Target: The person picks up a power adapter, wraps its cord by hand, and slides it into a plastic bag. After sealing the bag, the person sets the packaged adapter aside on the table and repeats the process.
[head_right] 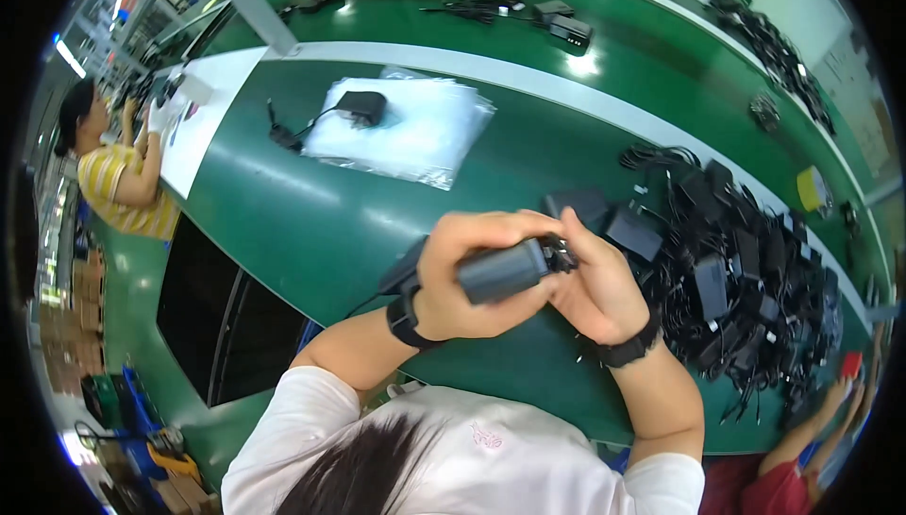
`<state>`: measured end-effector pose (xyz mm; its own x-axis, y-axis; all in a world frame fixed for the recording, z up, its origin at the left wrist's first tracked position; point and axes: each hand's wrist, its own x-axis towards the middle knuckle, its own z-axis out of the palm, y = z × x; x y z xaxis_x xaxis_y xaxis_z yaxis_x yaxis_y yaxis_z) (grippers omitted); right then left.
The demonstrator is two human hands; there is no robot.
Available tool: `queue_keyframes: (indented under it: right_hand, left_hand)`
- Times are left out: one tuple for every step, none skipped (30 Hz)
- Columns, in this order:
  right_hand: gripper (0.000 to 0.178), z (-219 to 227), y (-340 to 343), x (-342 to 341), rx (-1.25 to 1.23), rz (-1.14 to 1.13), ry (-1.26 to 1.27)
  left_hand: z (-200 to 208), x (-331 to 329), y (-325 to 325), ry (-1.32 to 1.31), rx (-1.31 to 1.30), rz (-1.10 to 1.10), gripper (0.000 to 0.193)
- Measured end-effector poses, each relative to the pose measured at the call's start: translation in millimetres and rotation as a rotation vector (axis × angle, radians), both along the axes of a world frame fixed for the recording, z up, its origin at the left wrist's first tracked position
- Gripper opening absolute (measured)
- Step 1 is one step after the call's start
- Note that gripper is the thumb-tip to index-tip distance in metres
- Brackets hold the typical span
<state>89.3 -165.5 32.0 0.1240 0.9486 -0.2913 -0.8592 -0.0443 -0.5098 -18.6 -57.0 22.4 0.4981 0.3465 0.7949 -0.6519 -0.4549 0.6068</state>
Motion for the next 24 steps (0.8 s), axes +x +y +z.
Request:
queue_keyframes:
  right_hand:
    - [0.036,-11.1,-3.2,1.8,0.018,-0.037,-0.081]
    - [0.033,-0.2,-2.4,-4.7,0.046,-0.047,-0.183]
    - [0.031,-8.2,-4.9,-5.6,0.038,-0.077,-0.096]
    - [0.031,-16.0,-6.8,-5.5,0.028,-0.108,-0.009]
    - [0.033,-10.0,-3.0,-10.0,-0.009,-0.143,-0.038]
    - [0.033,-10.5,-2.5,-9.7,-0.007,-0.136,-0.041]
    - [0.035,-11.9,-3.2,-8.3,-0.035,-0.175,-0.05]
    - [0.038,-12.5,-3.8,-5.5,-0.067,-0.214,-0.061]
    - [0.043,-9.8,-0.1,-6.9,-0.109,-0.253,-0.017]
    - [0.046,-10.7,-1.1,-5.7,-0.078,-0.23,-0.001]
    - [0.045,-9.7,0.4,-6.5,-0.082,-0.253,-0.059]
    - [0.045,-8.6,2.2,-7.9,-0.085,-0.274,-0.116]
    - [0.045,-8.2,3.0,-8.2,-0.089,-0.27,-0.118]
    - [0.041,-7.2,2.8,-9.3,-0.097,-0.319,-0.16]
    - [0.038,-6.6,2.1,-10.3,-0.104,-0.369,-0.203]
    - [0.038,-9.8,0.3,-10.2,-0.103,-0.366,-0.208]
    - [0.036,-16.7,-1.6,-8.2,-0.075,-0.359,-0.276]
    - [0.035,-20.1,-3.2,-7.8,-0.047,-0.353,-0.344]
    - [0.034,-18.2,-5.2,-8.9,0.022,-0.321,-0.363]
    - [0.034,-14.4,-2.8,-11.7,0.018,-0.318,-0.363]
    - [0.035,-9.8,1.1,-16.0,-0.041,-0.386,-0.392]
    - [0.037,-8.0,3.8,-18.1,-0.101,-0.453,-0.422]
    - [0.035,-14.9,-2.0,-9.8,-0.019,-0.395,-0.399]
    - [0.035,-19.8,-4.4,-5.3,-0.022,-0.392,-0.401]
  left_hand:
    - [-0.6,-1.3,-2.7,0.086,-0.113,0.03,0.056]
    - [0.9,-1.0,-3.4,0.172,-0.23,0.044,0.056]
    - [2.9,-1.4,-2.7,0.264,-0.427,-0.031,0.054]
    - [2.1,-1.7,-3.5,0.259,-0.429,-0.023,0.054]
    - [1.8,-3.2,-4.9,0.256,-0.484,-0.063,0.054]
    - [1.1,-4.4,-6.9,0.252,-0.539,-0.106,0.053]
    - [-1.0,-4.8,-9.6,0.213,-0.474,-0.099,0.053]
    - [-3.0,-3.3,-12.6,0.172,-0.412,-0.094,0.052]
    - [-3.0,-3.7,-13.4,0.16,-0.311,-0.059,0.052]
    - [-2.7,-4.0,-13.7,0.148,-0.21,-0.022,0.052]
    - [-4.9,-2.8,-13.6,0.148,-0.22,-0.035,0.051]
    - [-5.2,-1.1,-12.9,0.146,-0.224,-0.032,0.051]
    - [-4.3,0.6,-11.4,0.179,-0.34,-0.065,0.051]
    - [-2.3,1.2,-10.5,0.209,-0.451,-0.1,0.051]
    - [1.1,-2.0,-8.3,0.315,-0.521,-0.139,0.051]
    - [3.0,-3.3,-9.3,0.342,-0.746,-0.253,0.052]
    - [2.2,-2.2,-8.7,0.32,-0.767,-0.236,0.052]
    - [1.1,-0.6,-8.3,0.298,-0.788,-0.218,0.052]
    - [-0.3,0.8,-8.3,0.294,-0.79,-0.217,0.052]
    - [-3.0,1.7,-8.8,0.266,-0.674,-0.158,0.051]
    - [-4.6,2.0,-8.6,0.237,-0.558,-0.1,0.051]
    - [-4.1,1.5,-7.2,0.236,-0.562,-0.099,0.051]
    - [-1.5,0.4,-5.7,0.257,-0.597,-0.129,0.05]
    - [0.0,-0.5,-4.2,0.277,-0.632,-0.16,0.049]
